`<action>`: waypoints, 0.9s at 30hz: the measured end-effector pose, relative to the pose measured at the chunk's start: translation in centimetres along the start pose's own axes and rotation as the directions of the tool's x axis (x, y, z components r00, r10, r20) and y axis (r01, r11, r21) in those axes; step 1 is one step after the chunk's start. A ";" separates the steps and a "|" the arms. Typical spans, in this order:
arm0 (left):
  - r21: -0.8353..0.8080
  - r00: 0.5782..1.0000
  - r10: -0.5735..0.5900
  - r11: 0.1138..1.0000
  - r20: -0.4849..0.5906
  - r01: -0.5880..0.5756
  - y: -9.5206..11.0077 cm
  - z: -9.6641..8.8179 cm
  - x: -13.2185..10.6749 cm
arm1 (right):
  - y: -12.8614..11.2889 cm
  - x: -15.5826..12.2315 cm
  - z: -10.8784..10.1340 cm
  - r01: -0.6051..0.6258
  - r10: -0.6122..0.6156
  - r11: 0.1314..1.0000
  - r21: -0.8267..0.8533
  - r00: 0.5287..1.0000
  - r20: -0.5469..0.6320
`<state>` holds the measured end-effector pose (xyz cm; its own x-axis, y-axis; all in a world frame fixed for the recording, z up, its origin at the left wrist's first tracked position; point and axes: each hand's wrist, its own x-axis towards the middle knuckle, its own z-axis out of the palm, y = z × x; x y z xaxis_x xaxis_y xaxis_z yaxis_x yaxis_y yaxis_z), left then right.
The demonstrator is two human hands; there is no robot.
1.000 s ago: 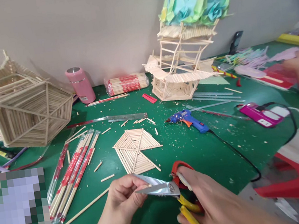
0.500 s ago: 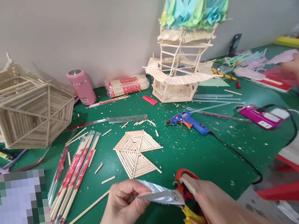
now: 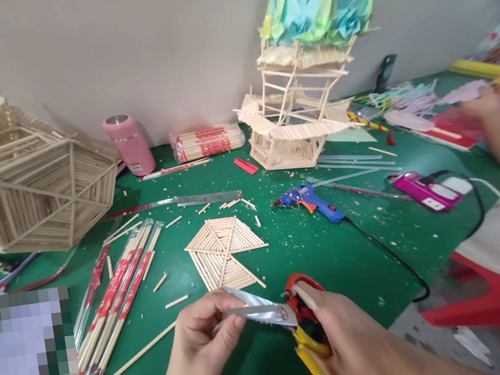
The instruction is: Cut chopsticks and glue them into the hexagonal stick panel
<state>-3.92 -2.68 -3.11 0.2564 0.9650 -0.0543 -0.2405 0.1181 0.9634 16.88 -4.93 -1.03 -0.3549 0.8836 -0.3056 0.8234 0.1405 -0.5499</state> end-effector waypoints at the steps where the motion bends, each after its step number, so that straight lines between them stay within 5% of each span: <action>1: 0.067 0.998 0.055 0.996 -0.026 -0.053 0.0 0.0 0.0 | -0.1 0.1 0.0 -0.005 0.005 1.000 0.015 1.000 -0.004; 5: 0.225 0.984 0.174 0.961 -0.041 -0.160 0.2 0.0 0.0 | -0.5 0.0 -0.1 -0.035 0.035 0.998 0.045 0.999 0.008; 15: -0.100 0.985 -0.157 0.981 0.074 0.164 0.7 -0.4 0.0 | -1.0 -0.4 -0.9 -0.020 0.020 1.000 0.002 1.000 0.018; 27: -0.137 0.965 -0.236 0.958 0.110 0.250 0.7 -0.4 -0.2 | -0.6 -0.6 -0.7 0.088 -0.088 0.990 -0.113 0.996 0.004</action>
<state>-4.48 -2.72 -2.54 0.4071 0.8781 -0.2512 -0.2947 0.3866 0.8739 16.89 -5.22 0.00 -0.4279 0.8658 -0.2595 0.8337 0.2671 -0.4833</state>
